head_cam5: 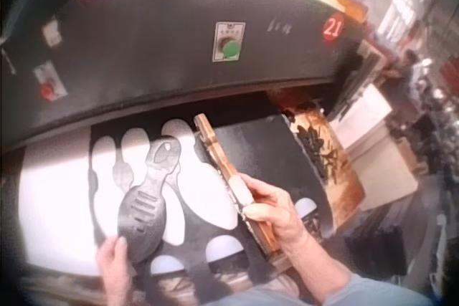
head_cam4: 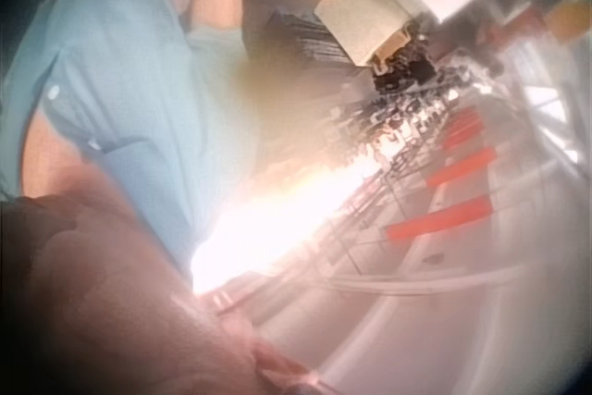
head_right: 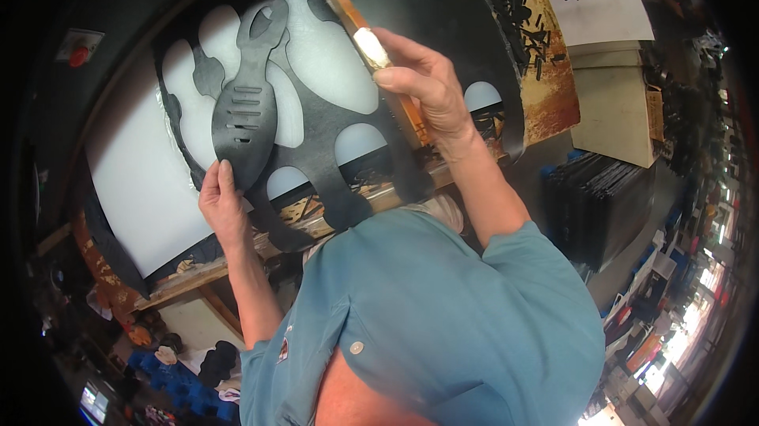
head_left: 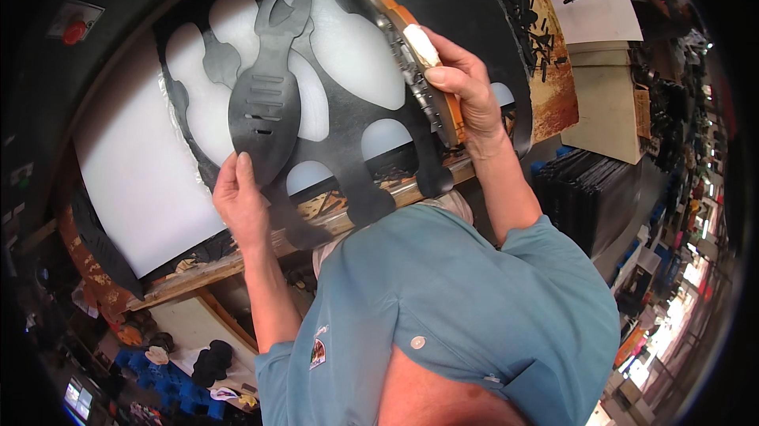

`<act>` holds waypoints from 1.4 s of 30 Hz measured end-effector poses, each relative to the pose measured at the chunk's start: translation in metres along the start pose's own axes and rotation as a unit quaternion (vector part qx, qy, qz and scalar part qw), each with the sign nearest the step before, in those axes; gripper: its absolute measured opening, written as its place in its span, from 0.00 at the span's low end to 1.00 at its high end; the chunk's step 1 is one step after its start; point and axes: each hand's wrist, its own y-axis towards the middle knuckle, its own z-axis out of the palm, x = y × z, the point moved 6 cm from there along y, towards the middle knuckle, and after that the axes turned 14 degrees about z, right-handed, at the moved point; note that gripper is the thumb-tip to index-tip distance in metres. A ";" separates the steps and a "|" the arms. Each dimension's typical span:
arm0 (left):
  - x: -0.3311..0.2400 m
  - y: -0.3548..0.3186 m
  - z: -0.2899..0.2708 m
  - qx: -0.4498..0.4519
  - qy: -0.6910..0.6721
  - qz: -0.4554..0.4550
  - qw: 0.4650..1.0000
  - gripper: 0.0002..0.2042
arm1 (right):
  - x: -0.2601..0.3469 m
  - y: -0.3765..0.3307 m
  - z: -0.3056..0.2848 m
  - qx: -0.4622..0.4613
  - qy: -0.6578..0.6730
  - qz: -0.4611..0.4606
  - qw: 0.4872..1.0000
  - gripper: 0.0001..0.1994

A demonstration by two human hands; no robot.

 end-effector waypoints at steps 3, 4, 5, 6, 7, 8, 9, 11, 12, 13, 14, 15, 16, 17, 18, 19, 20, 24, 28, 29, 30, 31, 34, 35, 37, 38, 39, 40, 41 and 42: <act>-0.003 0.004 -0.011 0.052 -0.015 0.005 0.999 0.17 | 0.011 -0.006 -0.012 -0.063 -0.129 -0.043 0.989 0.42; -0.005 0.007 -0.011 0.051 -0.002 -0.006 0.999 0.19 | 0.012 -0.006 -0.014 -0.068 -0.159 -0.053 0.984 0.41; -0.006 0.011 -0.010 0.054 0.009 -0.031 0.998 0.22 | 0.014 -0.006 -0.016 -0.111 -0.249 -0.082 0.959 0.41; -0.011 0.017 -0.005 0.065 -0.024 -0.022 0.997 0.24 | 0.016 -0.006 -0.015 -0.142 -0.332 -0.115 0.925 0.40; -0.015 0.024 0.001 0.078 -0.061 -0.026 0.995 0.28 | 0.015 -0.005 -0.015 -0.179 -0.397 -0.145 0.888 0.40; -0.023 0.032 0.008 0.105 -0.122 -0.006 0.987 0.31 | 0.012 -0.005 -0.014 -0.217 -0.481 -0.150 0.836 0.38; -0.026 0.040 0.012 0.113 -0.096 0.002 0.989 0.31 | 0.008 -0.004 -0.006 -0.222 -0.575 -0.194 0.763 0.38; -0.027 0.051 0.021 0.141 -0.102 -0.029 0.984 0.28 | -0.003 -0.001 0.002 -0.225 -0.686 -0.222 0.656 0.39; -0.025 0.054 0.023 0.141 -0.105 -0.046 0.983 0.26 | -0.004 -0.002 0.001 -0.231 -0.677 -0.236 0.657 0.39; -0.028 0.057 0.021 0.142 -0.118 -0.020 0.983 0.24 | -0.007 -0.001 -0.003 -0.232 -0.678 -0.223 0.661 0.39; -0.028 0.059 0.018 0.136 -0.126 -0.006 0.983 0.22 | -0.007 0.000 -0.006 -0.229 -0.677 -0.223 0.663 0.39; -0.023 0.061 0.006 0.109 -0.108 -0.027 0.988 0.20 | -0.008 0.000 -0.009 -0.227 -0.670 -0.223 0.670 0.40; -0.029 0.066 -0.008 0.088 -0.108 0.036 0.990 0.19 | -0.008 -0.001 -0.009 -0.226 -0.678 -0.234 0.659 0.40; -0.031 0.072 -0.028 0.044 -0.078 0.066 0.994 0.19 | -0.008 -0.002 -0.009 -0.215 -0.684 -0.236 0.656 0.41; -0.037 0.079 -0.055 0.007 -0.056 0.121 0.991 0.18 | -0.009 -0.001 -0.008 -0.209 -0.684 -0.238 0.658 0.41; -0.040 0.085 -0.084 -0.023 0.015 0.155 0.988 0.18 | -0.010 -0.002 -0.010 -0.202 -0.681 -0.224 0.667 0.40; -0.043 0.094 -0.116 -0.050 0.077 0.186 0.978 0.19 | -0.011 -0.002 -0.009 -0.206 -0.688 -0.221 0.660 0.39; -0.038 0.145 -0.272 -0.178 0.207 0.204 0.940 0.18 | -0.012 0.000 -0.007 -0.226 -0.682 -0.189 0.670 0.39; -0.034 0.160 -0.414 -0.263 0.527 0.107 0.801 0.20 | -0.011 -0.002 -0.003 -0.223 -0.684 -0.192 0.668 0.39; -0.029 0.158 -0.432 -0.279 0.551 0.087 0.782 0.21 | -0.011 -0.002 -0.002 -0.222 -0.684 -0.197 0.666 0.39; -0.022 0.154 -0.442 -0.294 0.568 0.033 0.768 0.22 | -0.010 -0.002 -0.003 -0.225 -0.684 -0.194 0.667 0.39; -0.028 0.150 -0.430 -0.293 0.636 0.103 0.707 0.23 | -0.010 -0.003 -0.002 -0.225 -0.690 -0.200 0.658 0.39; -0.022 0.144 -0.348 -0.278 0.528 0.177 0.783 0.22 | -0.009 -0.002 -0.001 -0.227 -0.686 -0.232 0.651 0.38; -0.015 0.144 -0.297 -0.209 0.399 0.206 0.869 0.20 | -0.009 -0.001 -0.001 -0.228 -0.688 -0.232 0.648 0.38; -0.023 0.127 -0.176 -0.046 0.251 0.267 0.929 0.17 | -0.007 0.000 -0.001 -0.233 -0.684 -0.240 0.648 0.38; -0.032 0.107 -0.110 0.043 0.221 0.323 0.919 0.16 | -0.006 -0.001 -0.001 -0.234 -0.682 -0.244 0.649 0.37; -0.040 0.089 -0.050 0.120 0.225 0.352 0.901 0.16 | -0.005 -0.001 -0.003 -0.240 -0.672 -0.238 0.658 0.38; -0.050 0.069 -0.001 0.188 0.212 0.383 0.879 0.16 | -0.005 -0.001 -0.002 -0.241 -0.664 -0.236 0.667 0.38; -0.059 0.049 0.043 0.234 0.196 0.422 0.854 0.15 | -0.004 -0.002 -0.003 -0.244 -0.657 -0.231 0.675 0.38; -0.066 0.032 0.077 0.275 0.184 0.450 0.830 0.15 | -0.003 -0.002 -0.002 -0.242 -0.650 -0.232 0.682 0.39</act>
